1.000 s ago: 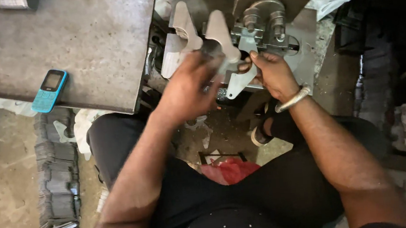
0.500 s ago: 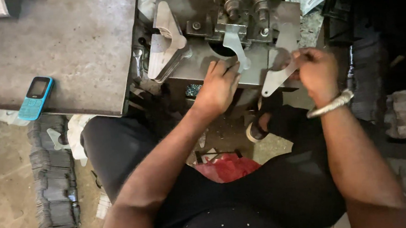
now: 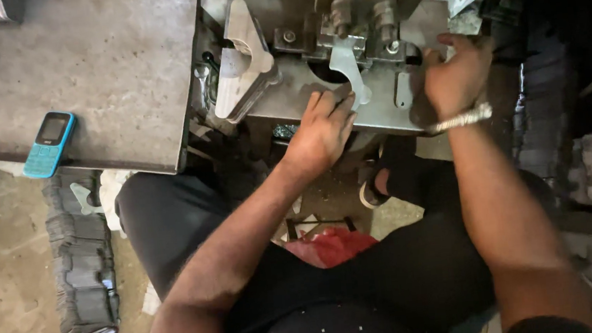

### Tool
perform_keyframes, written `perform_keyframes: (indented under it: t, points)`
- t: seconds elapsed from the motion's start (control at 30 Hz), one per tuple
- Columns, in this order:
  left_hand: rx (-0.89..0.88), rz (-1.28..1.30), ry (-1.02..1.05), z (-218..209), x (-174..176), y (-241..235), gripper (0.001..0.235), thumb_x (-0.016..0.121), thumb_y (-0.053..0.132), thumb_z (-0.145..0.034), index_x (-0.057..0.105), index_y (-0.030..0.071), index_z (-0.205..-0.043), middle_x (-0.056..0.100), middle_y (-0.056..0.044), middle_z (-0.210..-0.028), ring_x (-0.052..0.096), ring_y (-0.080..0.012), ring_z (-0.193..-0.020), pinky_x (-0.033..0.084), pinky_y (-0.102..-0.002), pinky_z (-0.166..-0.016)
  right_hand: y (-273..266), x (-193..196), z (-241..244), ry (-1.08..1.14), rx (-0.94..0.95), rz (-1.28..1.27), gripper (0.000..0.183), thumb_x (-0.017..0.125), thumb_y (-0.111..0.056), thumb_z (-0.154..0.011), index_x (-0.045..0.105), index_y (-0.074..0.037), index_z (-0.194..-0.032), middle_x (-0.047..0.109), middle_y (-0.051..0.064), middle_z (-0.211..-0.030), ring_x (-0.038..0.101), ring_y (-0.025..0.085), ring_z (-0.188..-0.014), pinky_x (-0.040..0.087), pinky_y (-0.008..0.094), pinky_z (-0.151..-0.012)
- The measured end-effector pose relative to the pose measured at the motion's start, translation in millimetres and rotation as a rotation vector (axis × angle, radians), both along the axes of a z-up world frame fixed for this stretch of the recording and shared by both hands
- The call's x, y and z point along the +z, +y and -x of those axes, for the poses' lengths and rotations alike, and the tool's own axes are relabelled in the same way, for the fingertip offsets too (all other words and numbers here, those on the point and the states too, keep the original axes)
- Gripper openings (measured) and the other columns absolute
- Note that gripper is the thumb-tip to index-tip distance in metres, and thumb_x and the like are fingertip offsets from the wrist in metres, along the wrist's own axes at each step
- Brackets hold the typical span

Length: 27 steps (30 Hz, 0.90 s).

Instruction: The recorder is feeding metal plates into a stamping machine and collecting the processed pieces.

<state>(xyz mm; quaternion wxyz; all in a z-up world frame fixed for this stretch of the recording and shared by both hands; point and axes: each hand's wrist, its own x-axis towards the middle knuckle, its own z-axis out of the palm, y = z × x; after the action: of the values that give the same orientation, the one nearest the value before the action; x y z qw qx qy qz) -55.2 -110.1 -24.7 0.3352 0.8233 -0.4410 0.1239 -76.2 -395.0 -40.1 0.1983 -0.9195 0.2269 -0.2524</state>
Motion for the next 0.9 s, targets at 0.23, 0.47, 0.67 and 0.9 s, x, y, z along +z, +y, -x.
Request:
perform_keyframes:
  t: [0.23,0.47,0.67,0.9]
  points:
    - [0.0,0.128,0.182,-0.3,5.0,3.0,0.034,0.067,0.015,-0.097,0.067,-0.002,-0.127,0.063,-0.017,-0.128,0.056,-0.0364,-0.118,0.047,-0.044,-0.105,93.5,38.5,34.6,-0.089,0.438,0.041,0.047,0.075,0.0,-0.087,0.071,-0.011,-0.132,0.058,0.015,-0.144,0.056,0.04,-0.136,0.047,0.045,-0.117]
    - [-0.023,0.101,0.124,6.9,19.8,17.7,0.053,0.073,0.03,-0.094,0.057,-0.003,-0.133,0.062,-0.024,-0.125,0.056,-0.0429,-0.117,0.046,-0.048,-0.107,112.3,48.5,39.6,0.049,0.666,0.092,0.051,0.073,0.0,-0.085,0.069,-0.009,-0.135,0.058,0.015,-0.149,0.052,0.037,-0.134,0.044,0.047,-0.112]
    - [-0.087,0.341,0.435,-6.9,69.3,73.2,0.064,0.071,0.033,-0.09,0.051,0.0,-0.142,0.069,-0.022,-0.117,0.07,-0.0403,-0.106,0.057,-0.046,-0.096,120.2,75.5,62.4,0.053,0.643,0.075,0.022,0.072,-0.012,-0.097,0.073,-0.009,-0.118,0.073,0.013,-0.113,0.069,0.031,-0.104,0.053,0.044,-0.089]
    - [0.404,0.123,0.033,-60.3,31.9,116.7,0.023,0.07,0.019,-0.103,0.069,0.006,-0.122,0.069,-0.016,-0.12,0.063,-0.0369,-0.119,0.052,-0.047,-0.106,104.0,22.1,14.6,0.353,0.347,-1.082,0.03,0.053,-0.027,-0.107,0.068,0.0,-0.11,0.076,0.008,-0.092,0.073,0.016,-0.073,0.063,0.029,-0.063]
